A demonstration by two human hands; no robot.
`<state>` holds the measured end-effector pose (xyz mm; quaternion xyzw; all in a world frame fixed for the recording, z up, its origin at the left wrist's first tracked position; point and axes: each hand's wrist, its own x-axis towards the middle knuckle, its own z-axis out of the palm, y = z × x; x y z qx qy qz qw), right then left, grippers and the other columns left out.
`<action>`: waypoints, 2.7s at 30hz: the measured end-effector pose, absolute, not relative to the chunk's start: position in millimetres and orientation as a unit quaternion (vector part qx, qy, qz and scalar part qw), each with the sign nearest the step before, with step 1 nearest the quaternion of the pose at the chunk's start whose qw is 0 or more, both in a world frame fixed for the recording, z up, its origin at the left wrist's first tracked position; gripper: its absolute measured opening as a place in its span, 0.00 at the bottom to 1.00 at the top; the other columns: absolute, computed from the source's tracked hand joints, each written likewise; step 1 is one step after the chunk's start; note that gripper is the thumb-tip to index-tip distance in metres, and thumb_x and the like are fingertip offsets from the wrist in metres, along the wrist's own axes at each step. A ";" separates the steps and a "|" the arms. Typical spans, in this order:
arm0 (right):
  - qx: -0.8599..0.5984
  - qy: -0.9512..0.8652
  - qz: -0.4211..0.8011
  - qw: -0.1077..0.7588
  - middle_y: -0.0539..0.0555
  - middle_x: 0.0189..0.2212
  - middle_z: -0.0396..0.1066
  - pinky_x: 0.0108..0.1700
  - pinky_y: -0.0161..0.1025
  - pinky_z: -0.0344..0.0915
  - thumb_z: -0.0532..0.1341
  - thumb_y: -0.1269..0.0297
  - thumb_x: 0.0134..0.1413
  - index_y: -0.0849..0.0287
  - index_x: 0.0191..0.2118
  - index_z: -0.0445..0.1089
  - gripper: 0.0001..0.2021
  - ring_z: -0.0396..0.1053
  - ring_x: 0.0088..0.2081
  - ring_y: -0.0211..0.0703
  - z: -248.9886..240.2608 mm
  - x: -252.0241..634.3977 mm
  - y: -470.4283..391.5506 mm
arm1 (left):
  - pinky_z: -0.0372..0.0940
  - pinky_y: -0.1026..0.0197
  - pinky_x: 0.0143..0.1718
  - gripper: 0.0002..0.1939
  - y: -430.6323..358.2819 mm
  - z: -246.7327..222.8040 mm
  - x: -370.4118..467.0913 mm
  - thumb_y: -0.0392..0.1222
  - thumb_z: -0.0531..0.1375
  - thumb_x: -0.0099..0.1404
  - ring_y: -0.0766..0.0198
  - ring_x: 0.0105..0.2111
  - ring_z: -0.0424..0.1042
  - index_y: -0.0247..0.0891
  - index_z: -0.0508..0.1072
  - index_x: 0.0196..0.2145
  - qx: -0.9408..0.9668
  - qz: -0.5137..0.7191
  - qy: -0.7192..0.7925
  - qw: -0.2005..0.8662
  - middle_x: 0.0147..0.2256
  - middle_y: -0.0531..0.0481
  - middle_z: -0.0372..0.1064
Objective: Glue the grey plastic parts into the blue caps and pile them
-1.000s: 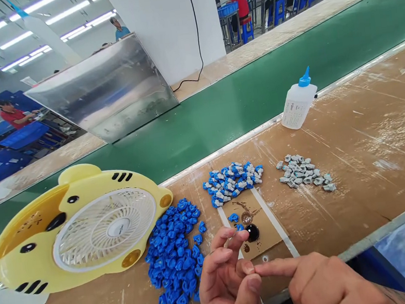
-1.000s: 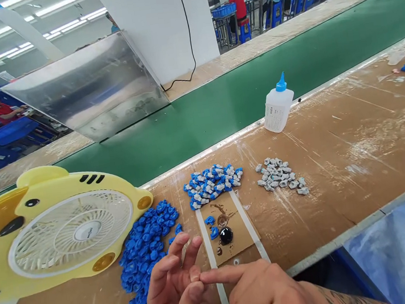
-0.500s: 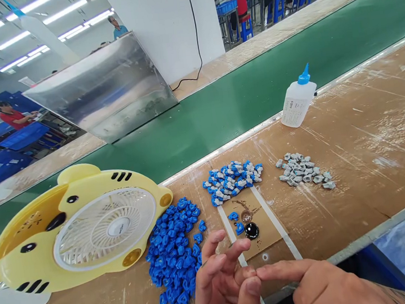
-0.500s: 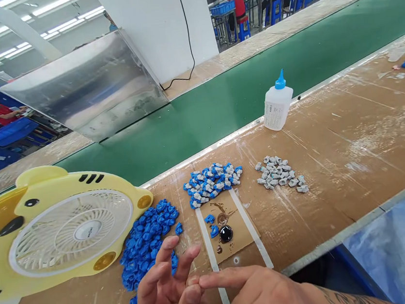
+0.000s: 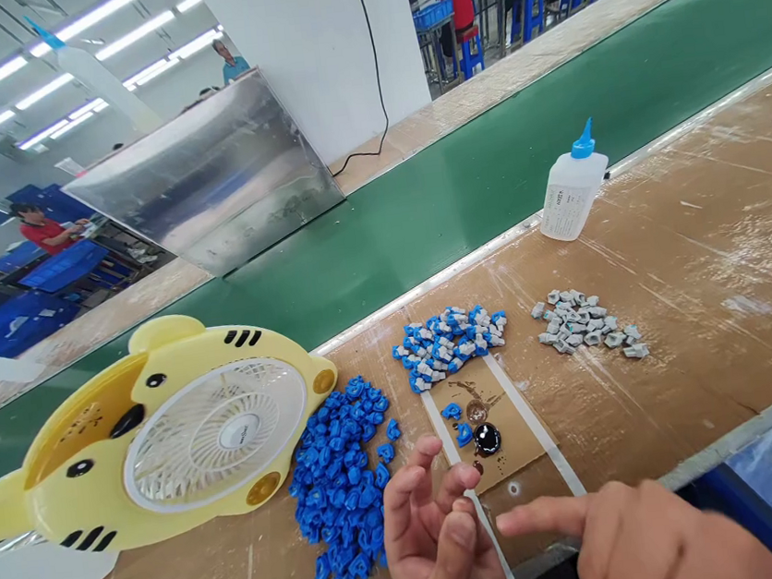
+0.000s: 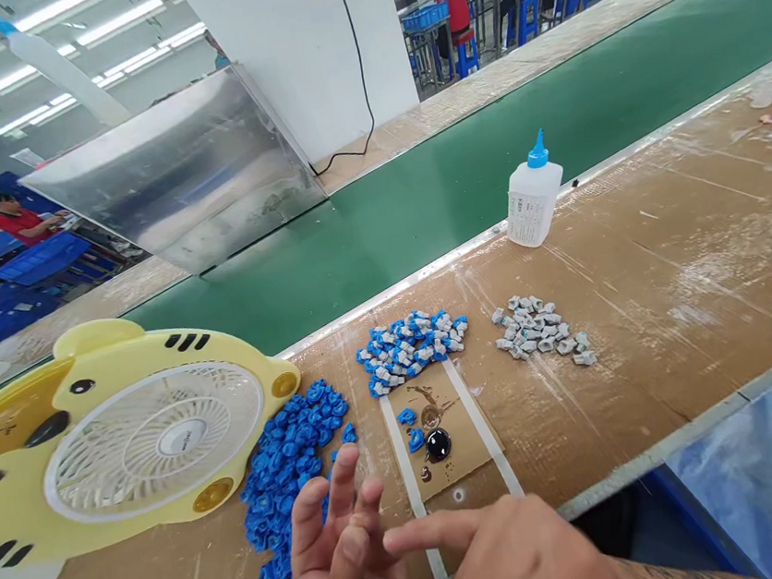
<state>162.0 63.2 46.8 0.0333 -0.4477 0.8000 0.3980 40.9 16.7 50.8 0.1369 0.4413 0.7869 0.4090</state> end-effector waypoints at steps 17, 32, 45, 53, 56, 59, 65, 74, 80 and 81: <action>0.123 0.090 0.936 0.318 0.36 0.10 0.42 0.59 0.48 0.66 0.54 0.56 0.72 0.57 0.17 0.43 0.31 0.41 0.14 0.27 59.8 149.1 71.9 | 0.70 0.78 0.30 0.17 9.3 47.6 37.0 0.43 0.75 0.53 0.71 0.36 0.78 0.56 0.81 0.41 0.218 0.779 0.417 0.415 0.48 0.56 0.78; 0.150 -0.003 0.903 0.401 0.39 0.08 0.44 0.28 0.29 0.63 0.39 0.55 0.77 0.56 0.16 0.46 0.32 0.43 0.09 0.28 44.7 136.0 57.4 | 0.63 0.80 0.14 0.24 13.2 7.5 22.4 0.40 0.70 0.60 0.70 0.30 0.75 0.56 0.75 0.53 0.394 0.807 0.339 0.281 0.50 0.51 0.77; 0.076 -0.062 0.887 0.452 0.37 0.07 0.39 0.61 0.39 0.63 0.51 0.52 0.73 0.56 0.15 0.43 0.33 0.41 0.11 0.30 52.2 149.9 74.4 | 0.71 0.78 0.32 0.18 13.5 33.2 39.9 0.41 0.75 0.54 0.68 0.40 0.80 0.52 0.81 0.42 0.184 0.801 0.424 0.379 0.45 0.56 0.80; 0.091 0.018 0.916 0.389 0.36 0.08 0.39 0.63 0.51 0.60 0.51 0.52 0.72 0.56 0.15 0.43 0.33 0.42 0.12 0.28 52.2 148.3 70.6 | 0.70 0.78 0.31 0.18 12.5 37.3 41.7 0.40 0.75 0.53 0.68 0.39 0.80 0.52 0.81 0.41 0.187 0.799 0.428 0.380 0.44 0.55 0.79; 0.099 0.069 0.926 0.357 0.36 0.09 0.39 0.64 0.51 0.59 0.54 0.54 0.71 0.57 0.17 0.42 0.32 0.43 0.13 0.27 52.2 149.0 73.1 | 0.71 0.78 0.31 0.18 12.8 39.2 44.1 0.40 0.76 0.52 0.70 0.38 0.80 0.52 0.81 0.41 0.180 0.801 0.425 0.381 0.44 0.58 0.79; 0.110 0.107 0.929 0.336 0.36 0.10 0.40 0.62 0.51 0.62 0.55 0.56 0.71 0.58 0.18 0.43 0.31 0.44 0.15 0.26 50.0 149.9 73.9 | 0.71 0.78 0.30 0.18 12.8 40.4 45.5 0.40 0.76 0.52 0.70 0.37 0.80 0.51 0.81 0.41 0.182 0.803 0.429 0.372 0.44 0.58 0.79; 0.101 0.145 0.930 0.323 0.36 0.12 0.42 0.61 0.56 0.64 0.58 0.58 0.69 0.58 0.19 0.46 0.28 0.47 0.16 0.27 48.8 152.8 72.5 | 0.72 0.76 0.29 0.19 11.4 40.7 42.6 0.41 0.75 0.53 0.67 0.37 0.80 0.52 0.80 0.43 0.224 0.796 0.433 0.359 0.47 0.56 0.78; 0.075 0.149 0.932 0.322 0.35 0.10 0.41 0.57 0.56 0.66 0.61 0.57 0.67 0.59 0.19 0.48 0.29 0.41 0.16 0.27 46.7 153.3 69.1 | 0.71 0.75 0.25 0.19 13.1 28.8 22.7 0.36 0.73 0.55 0.63 0.36 0.82 0.51 0.80 0.43 0.362 0.788 0.415 0.273 0.48 0.52 0.77; 0.105 0.162 0.920 0.340 0.35 0.09 0.41 0.60 0.55 0.64 0.57 0.55 0.70 0.59 0.19 0.52 0.28 0.41 0.13 0.26 40.1 148.6 65.0 | 0.73 0.72 0.24 0.23 8.7 15.9 7.3 0.32 0.72 0.53 0.60 0.34 0.82 0.52 0.81 0.45 0.410 0.761 0.418 0.279 0.49 0.50 0.77; 0.117 0.167 0.919 0.338 0.35 0.09 0.41 0.60 0.54 0.64 0.57 0.55 0.71 0.59 0.19 0.53 0.28 0.42 0.13 0.26 39.7 148.1 64.8 | 0.73 0.73 0.24 0.22 9.1 17.8 11.7 0.33 0.72 0.54 0.62 0.34 0.82 0.51 0.80 0.45 0.403 0.765 0.420 0.276 0.49 0.51 0.77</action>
